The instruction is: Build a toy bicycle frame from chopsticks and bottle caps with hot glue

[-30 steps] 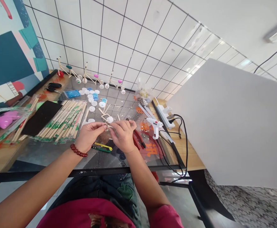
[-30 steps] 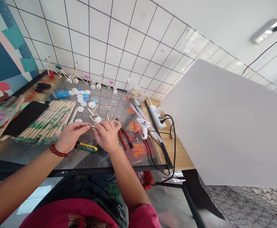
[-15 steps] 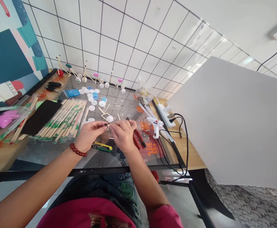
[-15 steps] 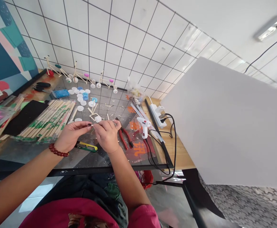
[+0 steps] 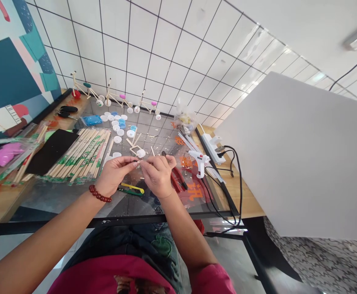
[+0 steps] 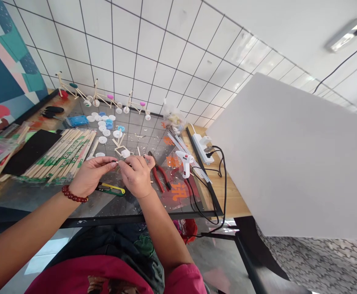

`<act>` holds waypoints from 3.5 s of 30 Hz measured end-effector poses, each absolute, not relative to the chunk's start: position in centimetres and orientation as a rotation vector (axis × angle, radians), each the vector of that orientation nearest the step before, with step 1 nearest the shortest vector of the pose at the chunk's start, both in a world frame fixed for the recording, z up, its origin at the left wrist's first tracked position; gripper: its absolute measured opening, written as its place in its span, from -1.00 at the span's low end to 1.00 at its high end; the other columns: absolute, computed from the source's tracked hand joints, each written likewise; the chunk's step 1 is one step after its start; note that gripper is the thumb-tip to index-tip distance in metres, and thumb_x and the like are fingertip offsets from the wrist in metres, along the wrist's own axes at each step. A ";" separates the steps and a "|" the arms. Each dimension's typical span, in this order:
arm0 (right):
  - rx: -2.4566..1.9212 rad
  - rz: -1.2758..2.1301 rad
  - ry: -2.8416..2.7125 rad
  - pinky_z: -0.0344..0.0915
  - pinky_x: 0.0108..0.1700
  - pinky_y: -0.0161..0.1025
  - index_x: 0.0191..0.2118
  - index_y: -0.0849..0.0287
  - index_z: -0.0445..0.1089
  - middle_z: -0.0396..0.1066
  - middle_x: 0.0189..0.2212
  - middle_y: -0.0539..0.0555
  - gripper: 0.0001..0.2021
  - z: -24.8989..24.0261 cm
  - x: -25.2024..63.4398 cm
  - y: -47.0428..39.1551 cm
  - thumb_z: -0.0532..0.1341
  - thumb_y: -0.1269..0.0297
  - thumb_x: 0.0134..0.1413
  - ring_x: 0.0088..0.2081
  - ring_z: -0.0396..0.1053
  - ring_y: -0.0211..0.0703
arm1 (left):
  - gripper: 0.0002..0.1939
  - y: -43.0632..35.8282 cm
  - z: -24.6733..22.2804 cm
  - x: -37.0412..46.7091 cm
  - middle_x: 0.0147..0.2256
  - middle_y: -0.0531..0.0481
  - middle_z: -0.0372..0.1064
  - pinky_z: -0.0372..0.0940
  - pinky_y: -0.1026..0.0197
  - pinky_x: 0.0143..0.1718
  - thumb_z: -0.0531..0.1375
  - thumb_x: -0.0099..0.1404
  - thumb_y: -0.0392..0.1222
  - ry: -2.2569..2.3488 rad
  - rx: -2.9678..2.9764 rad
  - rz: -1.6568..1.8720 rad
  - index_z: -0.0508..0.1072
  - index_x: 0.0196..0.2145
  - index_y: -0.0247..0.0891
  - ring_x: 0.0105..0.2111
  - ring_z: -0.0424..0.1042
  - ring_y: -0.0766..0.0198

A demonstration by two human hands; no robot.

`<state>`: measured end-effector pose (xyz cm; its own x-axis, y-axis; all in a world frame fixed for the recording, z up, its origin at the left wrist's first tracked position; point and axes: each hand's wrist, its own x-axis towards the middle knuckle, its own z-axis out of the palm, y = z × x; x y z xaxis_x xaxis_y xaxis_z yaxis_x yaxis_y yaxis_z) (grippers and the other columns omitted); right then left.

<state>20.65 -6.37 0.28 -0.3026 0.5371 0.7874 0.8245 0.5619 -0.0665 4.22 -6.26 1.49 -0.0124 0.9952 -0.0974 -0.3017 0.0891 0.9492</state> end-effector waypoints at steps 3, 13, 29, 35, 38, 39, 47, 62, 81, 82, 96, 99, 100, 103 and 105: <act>-1.066 -0.471 -1.982 -0.11 0.12 -0.02 -0.24 -0.05 0.54 0.46 -0.37 -0.05 -0.87 0.4 20.6 -6.5 0.26 0.35 0.23 -0.24 0.37 -0.22 | -0.64 -6.3 1.5 4.1 -0.42 -0.04 0.55 0.33 0.17 -0.24 0.52 -0.20 -0.04 1.040 0.919 1.290 0.63 -0.44 -0.24 -0.37 0.43 0.24; -1.164 -0.458 -2.054 -0.11 0.06 0.00 -0.21 -0.06 0.55 0.43 -0.34 -0.01 -0.87 0.5 20.3 -6.6 0.26 0.34 0.23 -0.22 0.35 -0.16 | -0.65 -6.1 1.7 4.0 -0.43 -0.03 0.53 0.34 0.15 -0.23 0.52 -0.22 -0.06 1.066 0.975 1.301 0.62 -0.45 -0.25 -0.38 0.43 0.23; -1.218 -0.255 -1.863 0.04 0.03 -0.03 0.04 0.07 0.40 0.44 -0.09 0.14 -0.56 1.5 20.7 -6.7 0.34 0.04 0.06 -0.05 0.34 0.02 | -0.63 -6.2 2.0 3.9 -0.40 -0.05 0.54 0.34 0.18 -0.32 0.50 -0.18 0.03 1.106 0.965 1.346 0.61 -0.43 -0.22 -0.37 0.43 0.20; -1.193 -0.196 -1.886 0.01 0.07 -0.04 -0.08 0.04 0.45 0.50 -0.13 0.07 -0.72 1.1 20.7 -6.5 0.34 0.12 0.10 -0.04 0.37 -0.04 | -0.63 -6.3 2.1 3.9 -0.42 -0.02 0.52 0.36 0.17 -0.28 0.49 -0.15 0.04 1.108 0.984 1.349 0.60 -0.43 -0.23 -0.37 0.43 0.22; -1.162 -0.208 -1.916 -0.03 0.06 -0.04 -0.25 0.01 0.49 0.54 -0.24 0.00 -0.91 0.9 20.7 -6.4 0.30 0.16 0.19 -0.08 0.39 -0.09 | -0.63 -6.3 2.1 3.9 -0.40 -0.05 0.54 0.38 0.12 -0.24 0.48 -0.14 0.06 1.139 1.024 1.331 0.60 -0.43 -0.23 -0.35 0.44 0.18; -1.152 -0.207 -1.918 -0.03 0.06 -0.03 -0.30 0.02 0.50 0.54 -0.28 -0.01 -0.91 0.9 20.6 -6.4 0.30 0.17 0.21 -0.11 0.39 -0.10 | -0.63 -6.3 2.1 3.9 -0.38 -0.06 0.55 0.38 0.10 -0.22 0.48 -0.15 0.06 1.140 1.033 1.326 0.61 -0.42 -0.23 -0.33 0.45 0.16; -1.164 -0.118 -1.890 -0.03 0.03 -0.04 -0.33 0.05 0.49 0.55 -0.33 -0.02 -0.87 1.2 20.5 -6.4 0.25 0.22 0.26 -0.17 0.40 -0.14 | -0.52 -6.1 1.7 4.0 -0.32 -0.06 0.59 0.40 0.10 -0.10 0.52 -0.18 -0.09 1.004 0.942 1.307 0.64 -0.24 -0.21 -0.24 0.50 0.16; -1.142 0.031 -1.926 -0.05 0.05 -0.04 -0.33 0.06 0.48 0.57 -0.31 -0.03 -0.83 1.1 19.9 -6.7 0.20 0.24 0.30 -0.15 0.41 -0.15 | -0.59 -6.5 2.1 4.3 -0.40 -0.02 0.55 0.32 0.20 -0.26 0.53 -0.21 0.04 0.992 0.838 1.298 0.68 -0.40 -0.23 -0.38 0.40 0.28; -1.301 0.254 -1.793 0.03 0.05 -0.09 -0.29 0.08 0.50 0.58 -0.27 -0.01 -0.86 2.0 19.9 -7.0 0.20 0.28 0.28 -0.14 0.43 -0.15 | -0.64 -6.2 1.8 3.9 -0.47 0.00 0.48 0.34 0.19 -0.27 0.49 -0.10 0.08 0.911 0.797 1.239 0.62 -0.45 -0.23 -0.40 0.41 0.27; -1.291 0.279 -1.761 0.06 0.06 -0.09 -0.27 0.08 0.50 0.58 -0.25 0.00 -0.88 2.0 20.0 -6.9 0.21 0.27 0.26 -0.15 0.43 -0.14 | -0.65 -6.2 1.9 3.9 -0.50 0.01 0.45 0.33 0.20 -0.29 0.48 -0.09 0.07 0.912 0.811 1.229 0.61 -0.47 -0.24 -0.42 0.40 0.28; -1.067 0.814 -1.646 0.37 -0.13 -0.21 -0.31 0.12 0.49 0.50 -0.40 0.01 -0.90 1.7 20.3 -6.1 0.28 0.26 0.02 -0.32 0.40 -0.17 | -0.64 -6.4 2.4 4.0 -0.52 -0.01 0.48 0.32 0.21 -0.39 0.51 -0.16 -0.07 1.032 0.877 1.203 0.62 -0.40 -0.29 -0.50 0.40 0.30; -1.071 0.818 -1.622 0.36 -0.17 -0.22 -0.39 0.13 0.47 0.48 -0.43 0.00 -0.91 1.6 20.2 -6.0 0.28 0.24 0.03 -0.36 0.39 -0.19 | -0.59 -6.4 2.5 3.9 -0.50 0.01 0.50 0.33 0.23 -0.39 0.53 -0.21 -0.12 1.057 0.832 1.235 0.61 -0.36 -0.28 -0.49 0.44 0.30; -1.072 0.823 -1.606 0.36 -0.17 -0.22 -0.40 0.13 0.47 0.48 -0.43 0.00 -0.90 1.6 20.1 -6.0 0.28 0.23 0.03 -0.36 0.39 -0.19 | -0.57 -6.4 2.5 3.9 -0.49 0.02 0.50 0.34 0.23 -0.38 0.54 -0.23 -0.14 1.043 0.803 1.244 0.61 -0.35 -0.27 -0.48 0.45 0.30; -1.077 0.835 -1.550 0.37 -0.19 -0.23 -0.37 0.13 0.49 0.48 -0.43 0.01 -0.87 1.4 19.9 -6.0 0.28 0.19 0.05 -0.37 0.38 -0.19 | -0.58 -6.3 2.3 4.0 -0.48 0.02 0.51 0.38 0.21 -0.34 0.55 -0.27 -0.14 0.982 0.725 1.229 0.60 -0.39 -0.27 -0.44 0.47 0.27; -1.080 0.837 -1.551 0.38 -0.19 -0.22 -0.37 0.12 0.51 0.49 -0.43 0.01 -0.86 1.3 19.9 -5.9 0.28 0.18 0.07 -0.35 0.40 -0.18 | -0.63 -6.2 2.2 4.0 -0.46 0.00 0.51 0.40 0.20 -0.32 0.55 -0.26 -0.11 0.966 0.701 1.223 0.59 -0.48 -0.28 -0.44 0.47 0.27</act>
<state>19.94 -5.95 1.34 -0.0728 0.9349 0.3473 0.2226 0.3546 -0.9081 4.03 -6.24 2.21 0.0540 0.9726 -0.2260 -0.4450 0.2261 0.8665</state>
